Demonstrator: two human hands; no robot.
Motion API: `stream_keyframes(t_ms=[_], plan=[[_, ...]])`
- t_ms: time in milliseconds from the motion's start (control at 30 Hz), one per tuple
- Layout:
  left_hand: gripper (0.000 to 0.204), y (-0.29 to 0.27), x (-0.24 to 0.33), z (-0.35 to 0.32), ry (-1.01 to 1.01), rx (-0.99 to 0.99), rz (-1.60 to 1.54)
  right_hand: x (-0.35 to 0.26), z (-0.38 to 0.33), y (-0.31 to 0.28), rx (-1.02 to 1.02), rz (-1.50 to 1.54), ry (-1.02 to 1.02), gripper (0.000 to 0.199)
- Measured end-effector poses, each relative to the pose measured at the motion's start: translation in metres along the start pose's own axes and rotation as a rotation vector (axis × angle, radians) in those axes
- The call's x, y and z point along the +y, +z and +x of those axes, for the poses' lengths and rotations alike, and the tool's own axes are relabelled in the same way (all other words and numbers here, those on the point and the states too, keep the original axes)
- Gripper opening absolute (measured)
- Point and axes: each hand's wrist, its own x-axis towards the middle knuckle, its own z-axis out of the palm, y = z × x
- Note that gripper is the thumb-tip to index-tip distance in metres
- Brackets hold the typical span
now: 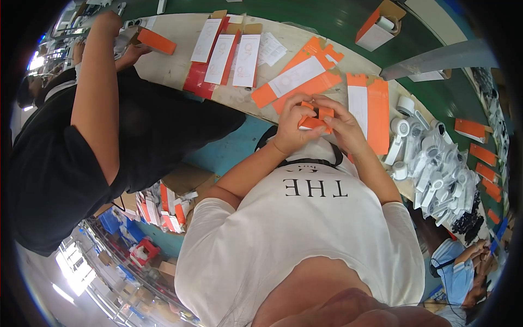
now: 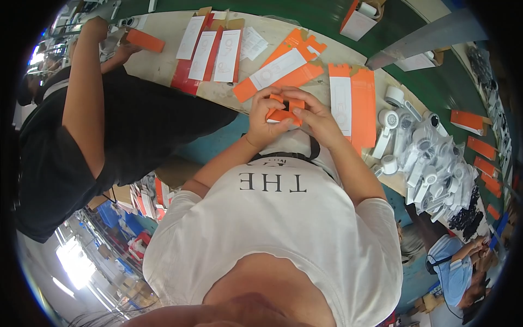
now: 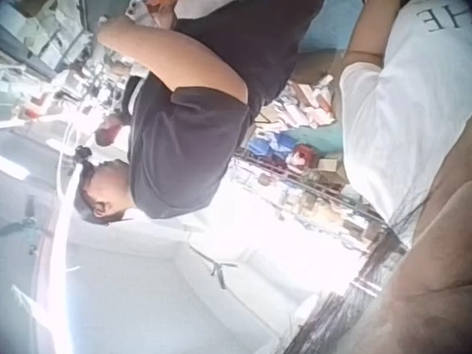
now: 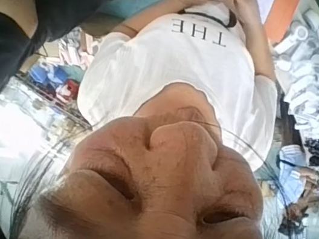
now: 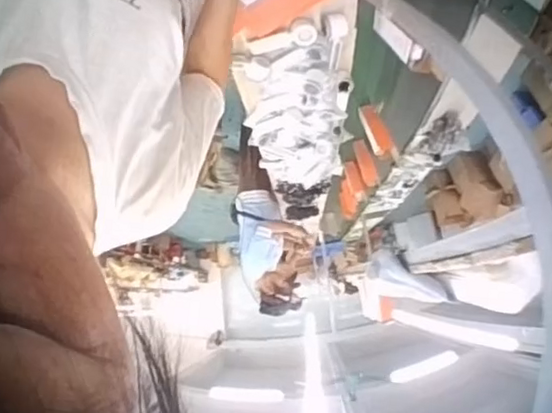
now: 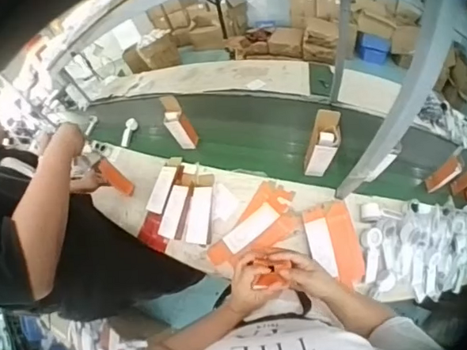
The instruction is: The person folds and assembles small cardboard boxes by hand for product packaging.
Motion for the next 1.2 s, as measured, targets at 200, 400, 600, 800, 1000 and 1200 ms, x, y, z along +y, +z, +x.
stream_keyframes(t_ms=[200,400,600,800,1000,1200], plan=[[0.041,0.005,-0.005,-0.002,-0.183,0.137,-0.354,-0.014,-0.002,-0.02,-0.167,-0.436,-0.092,0.025],[0.052,0.0,0.005,0.006,0.055,-0.136,0.037,-0.029,0.01,-0.004,-0.083,-0.476,0.09,0.04],[0.056,0.003,0.005,0.004,-0.073,-0.154,-0.015,-0.039,0.017,0.003,-0.128,-0.557,0.238,0.052],[0.063,-0.001,0.009,0.008,-0.062,-0.15,-0.072,-0.045,0.018,-0.007,-0.182,-0.401,0.349,0.049],[0.059,0.002,0.015,0.015,-0.122,-0.21,0.074,-0.043,0.022,-0.007,-0.232,-0.725,0.21,0.051],[0.056,-0.006,0.002,0.01,-0.059,-0.151,-0.034,-0.057,0.029,-0.011,-0.363,-0.606,0.368,0.054]])
